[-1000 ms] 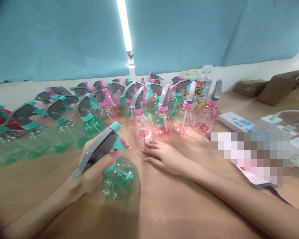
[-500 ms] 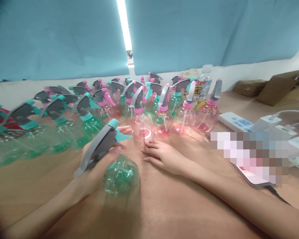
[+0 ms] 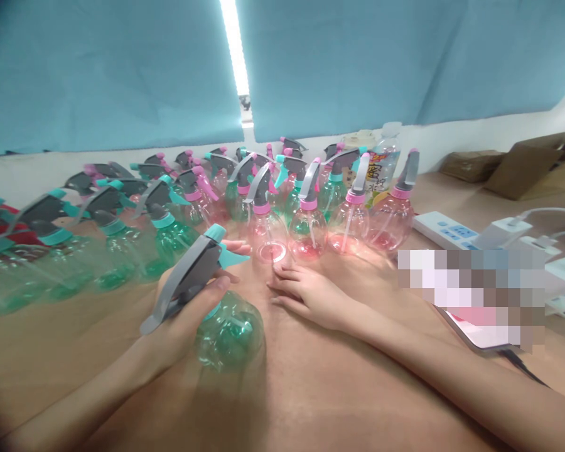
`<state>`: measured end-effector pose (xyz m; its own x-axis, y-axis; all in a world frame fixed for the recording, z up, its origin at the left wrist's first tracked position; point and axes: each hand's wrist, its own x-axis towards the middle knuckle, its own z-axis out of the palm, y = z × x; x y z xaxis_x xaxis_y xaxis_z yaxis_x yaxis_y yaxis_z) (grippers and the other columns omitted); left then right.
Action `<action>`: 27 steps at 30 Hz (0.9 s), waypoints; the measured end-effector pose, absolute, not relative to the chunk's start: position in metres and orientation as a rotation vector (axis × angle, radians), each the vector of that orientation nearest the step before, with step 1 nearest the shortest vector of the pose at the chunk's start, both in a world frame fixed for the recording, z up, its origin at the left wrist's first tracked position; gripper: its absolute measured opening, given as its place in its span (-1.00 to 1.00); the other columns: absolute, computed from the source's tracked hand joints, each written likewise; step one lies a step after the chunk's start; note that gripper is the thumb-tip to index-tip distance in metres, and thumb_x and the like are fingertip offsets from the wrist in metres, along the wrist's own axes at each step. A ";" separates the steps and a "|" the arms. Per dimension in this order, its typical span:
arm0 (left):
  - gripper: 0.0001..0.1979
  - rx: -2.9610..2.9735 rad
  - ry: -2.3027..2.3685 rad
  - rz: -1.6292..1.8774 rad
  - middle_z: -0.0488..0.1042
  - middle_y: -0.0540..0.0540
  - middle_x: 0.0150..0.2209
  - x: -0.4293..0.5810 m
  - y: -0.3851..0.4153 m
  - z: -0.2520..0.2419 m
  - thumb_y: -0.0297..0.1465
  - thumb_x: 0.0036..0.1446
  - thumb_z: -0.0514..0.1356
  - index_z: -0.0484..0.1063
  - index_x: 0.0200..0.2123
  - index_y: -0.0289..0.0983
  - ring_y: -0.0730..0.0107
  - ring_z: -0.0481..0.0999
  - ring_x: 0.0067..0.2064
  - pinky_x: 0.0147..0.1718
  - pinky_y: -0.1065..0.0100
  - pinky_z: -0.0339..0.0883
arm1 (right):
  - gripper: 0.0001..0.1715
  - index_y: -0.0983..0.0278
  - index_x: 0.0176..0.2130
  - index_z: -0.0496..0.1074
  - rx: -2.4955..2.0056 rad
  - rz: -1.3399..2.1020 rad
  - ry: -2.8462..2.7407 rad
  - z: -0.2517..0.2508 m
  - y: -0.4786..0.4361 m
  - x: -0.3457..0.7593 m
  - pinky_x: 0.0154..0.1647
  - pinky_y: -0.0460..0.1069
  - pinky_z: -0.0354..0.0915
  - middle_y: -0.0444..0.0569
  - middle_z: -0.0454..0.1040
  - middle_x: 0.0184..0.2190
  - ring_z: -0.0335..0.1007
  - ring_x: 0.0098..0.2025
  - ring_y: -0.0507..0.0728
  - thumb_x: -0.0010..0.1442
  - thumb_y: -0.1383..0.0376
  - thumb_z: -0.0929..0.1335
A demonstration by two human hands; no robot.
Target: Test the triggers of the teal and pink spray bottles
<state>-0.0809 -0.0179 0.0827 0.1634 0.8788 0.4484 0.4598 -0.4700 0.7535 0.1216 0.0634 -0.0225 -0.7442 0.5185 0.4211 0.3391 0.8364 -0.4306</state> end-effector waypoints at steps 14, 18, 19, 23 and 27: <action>-0.89 1.996 1.232 1.259 0.16 0.06 -0.44 -0.081 -0.017 0.083 -0.45 0.17 0.10 0.33 -0.21 -0.17 0.38 0.38 -0.39 -0.48 0.33 0.12 | -0.61 0.22 0.10 0.46 -0.640 0.439 -2.502 -0.024 0.065 0.122 0.22 0.24 0.28 0.11 0.42 0.16 0.27 0.25 0.29 0.39 0.17 0.25; -0.90 1.985 1.235 1.243 0.16 0.06 -0.44 -0.081 -0.018 0.082 -0.42 0.19 0.09 0.32 -0.20 -0.17 0.41 0.34 -0.44 -0.50 0.33 0.09 | -0.61 0.19 0.11 0.45 -0.637 0.439 -2.499 -0.025 0.065 0.122 0.22 0.24 0.29 0.08 0.42 0.16 0.27 0.25 0.28 0.39 0.17 0.25; -0.90 1.987 1.239 1.245 0.15 0.06 -0.45 -0.081 -0.018 0.082 -0.42 0.19 0.10 0.32 -0.20 -0.17 0.41 0.33 -0.45 -0.51 0.33 0.08 | -0.61 0.19 0.11 0.45 -0.639 0.440 -2.496 -0.025 0.065 0.123 0.22 0.23 0.29 0.08 0.42 0.16 0.27 0.25 0.28 0.39 0.17 0.25; -0.82 1.993 1.222 1.248 0.14 0.07 -0.44 -0.082 -0.018 0.081 -0.44 0.18 0.10 0.33 -0.13 -0.16 0.43 0.32 -0.46 -0.51 0.33 0.07 | -0.62 0.20 0.10 0.47 -0.638 0.446 -2.478 -0.026 0.065 0.122 0.21 0.22 0.30 0.09 0.43 0.16 0.28 0.24 0.29 0.37 0.17 0.27; -0.90 1.995 1.223 1.262 0.12 0.07 -0.45 -0.081 -0.017 0.083 -0.44 0.18 0.10 0.33 -0.21 -0.19 0.43 0.35 -0.44 -0.50 0.34 0.09 | -0.62 0.20 0.09 0.47 -0.636 0.440 -2.478 -0.024 0.064 0.122 0.19 0.24 0.31 0.10 0.43 0.15 0.30 0.23 0.29 0.38 0.18 0.27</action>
<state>-0.0806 -0.0172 0.0826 0.1764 0.8714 0.4577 0.4304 -0.4865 0.7603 0.1219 0.0636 -0.0240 -0.7432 0.5216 0.4190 0.3455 0.8355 -0.4274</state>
